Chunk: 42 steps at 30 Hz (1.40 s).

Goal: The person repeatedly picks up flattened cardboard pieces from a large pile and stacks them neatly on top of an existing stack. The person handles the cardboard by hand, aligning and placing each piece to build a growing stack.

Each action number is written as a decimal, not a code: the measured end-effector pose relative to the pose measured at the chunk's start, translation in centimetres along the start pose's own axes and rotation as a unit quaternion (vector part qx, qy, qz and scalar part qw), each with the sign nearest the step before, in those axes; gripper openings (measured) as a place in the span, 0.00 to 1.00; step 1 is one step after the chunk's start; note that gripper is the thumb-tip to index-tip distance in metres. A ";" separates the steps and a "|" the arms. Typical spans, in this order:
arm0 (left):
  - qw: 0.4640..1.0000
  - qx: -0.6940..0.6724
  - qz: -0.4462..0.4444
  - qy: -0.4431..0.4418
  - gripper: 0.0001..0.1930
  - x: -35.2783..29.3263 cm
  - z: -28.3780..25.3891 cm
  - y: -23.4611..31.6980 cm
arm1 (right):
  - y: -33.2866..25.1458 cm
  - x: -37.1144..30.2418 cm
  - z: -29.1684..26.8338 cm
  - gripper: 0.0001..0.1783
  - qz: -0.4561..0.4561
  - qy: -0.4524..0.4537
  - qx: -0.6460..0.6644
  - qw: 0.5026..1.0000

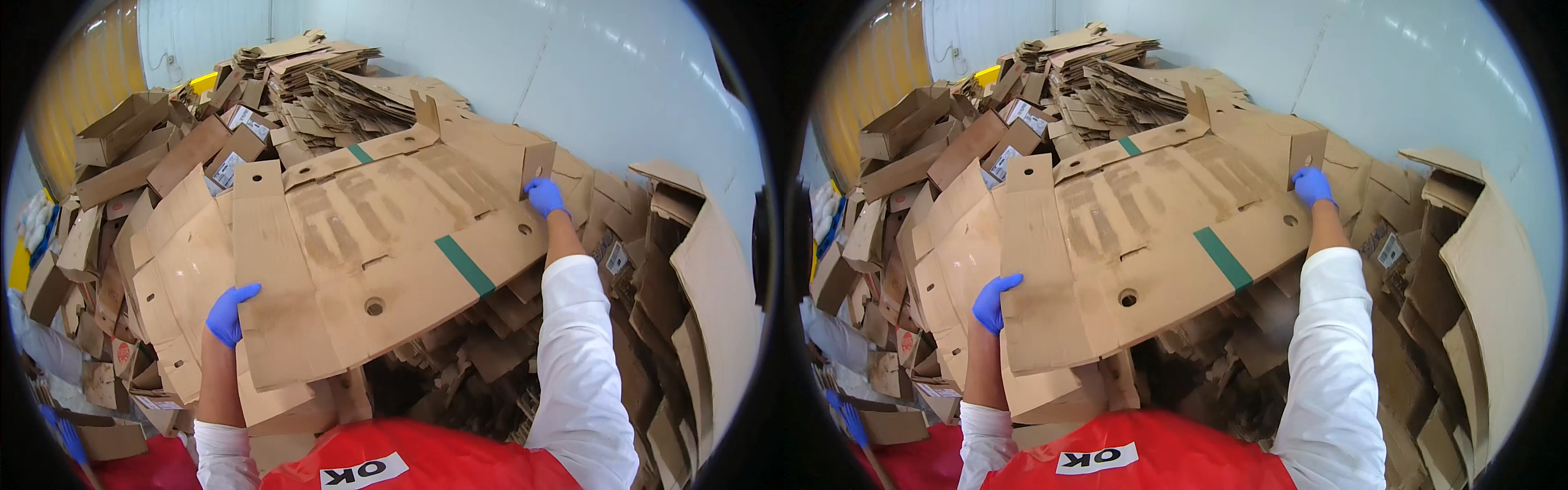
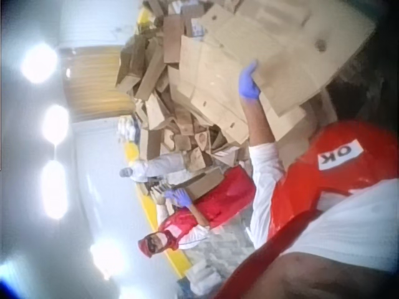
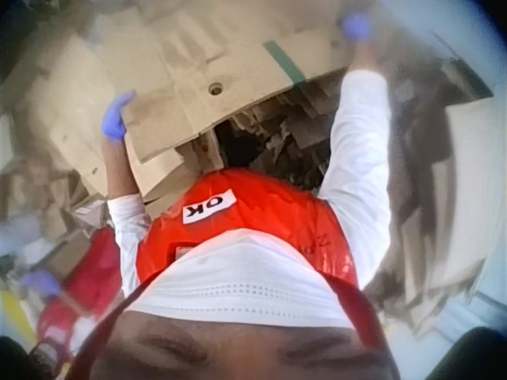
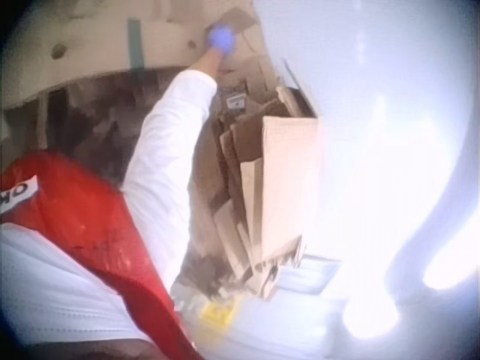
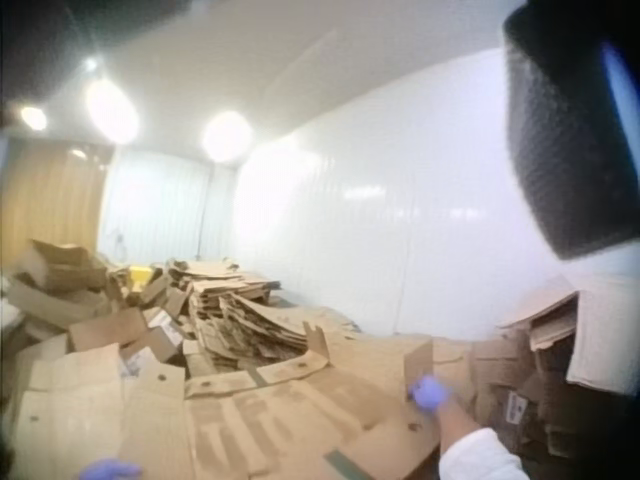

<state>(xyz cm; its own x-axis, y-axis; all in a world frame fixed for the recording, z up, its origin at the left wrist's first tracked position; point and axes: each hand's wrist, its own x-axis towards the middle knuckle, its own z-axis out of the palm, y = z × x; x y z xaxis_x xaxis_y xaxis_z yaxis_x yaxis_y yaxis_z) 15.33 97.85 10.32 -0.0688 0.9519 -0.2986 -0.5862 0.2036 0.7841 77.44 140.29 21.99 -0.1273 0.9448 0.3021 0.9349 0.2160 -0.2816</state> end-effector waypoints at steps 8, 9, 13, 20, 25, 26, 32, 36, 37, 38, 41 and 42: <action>1.000 0.006 -0.006 0.030 0.26 1.2 0.0 -0.9 | 3.8 1.5 -1.1 0.27 0.185 0.063 -0.140 0.971; 1.000 0.008 -0.004 0.025 0.26 1.3 0.0 -0.9 | 4.9 1.8 -1.1 0.28 0.189 0.067 -0.138 0.970; 0.999 0.016 -0.001 0.042 0.26 1.6 -0.1 -1.1 | 8.7 3.0 -0.3 0.32 0.188 0.076 -0.114 0.973; 0.999 0.000 -0.009 0.046 0.26 1.4 0.0 -1.2 | 11.5 7.6 -4.1 0.31 0.112 0.104 0.075 0.985; 0.998 -0.030 -0.026 0.039 0.24 1.1 -0.3 -1.6 | 17.4 9.7 2.4 0.33 0.093 0.041 -0.037 0.994; 0.998 -0.033 -0.033 0.045 0.23 1.2 -0.4 -1.7 | 18.3 11.1 4.3 0.30 0.088 -0.027 -0.145 0.985; 0.995 -0.064 -0.050 0.064 0.19 0.8 -0.5 -2.0 | 22.3 14.5 1.0 0.20 -0.037 0.064 -0.168 0.983; 0.989 -0.115 -0.065 0.062 0.20 0.4 -0.3 -1.9 | 16.8 12.6 -4.0 0.26 0.089 0.225 0.160 0.957; 0.988 -0.128 -0.057 0.059 0.21 0.3 -0.2 -2.1 | 14.9 11.3 -5.0 0.27 0.085 0.294 0.392 0.867; 0.987 -0.140 -0.051 0.053 0.21 0.4 -0.2 -2.2 | 13.2 9.8 -6.3 0.29 0.081 0.349 0.596 0.718; 0.994 -0.099 -0.026 0.028 0.23 1.4 -0.2 -2.7 | 9.8 6.3 -11.8 0.34 0.147 0.428 0.605 0.655; 0.995 -0.093 -0.026 0.037 0.23 1.7 -0.3 -2.9 | 9.0 5.8 -13.2 0.36 0.144 0.437 0.579 0.673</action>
<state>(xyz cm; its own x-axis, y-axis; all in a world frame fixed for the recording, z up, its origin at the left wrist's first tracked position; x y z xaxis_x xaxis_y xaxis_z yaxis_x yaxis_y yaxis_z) 16.66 98.80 7.41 -0.0895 0.9206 -0.3802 -0.7296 0.1993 0.6542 89.52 144.47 33.18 0.7205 0.5922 0.3608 -0.0711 0.5806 -0.8111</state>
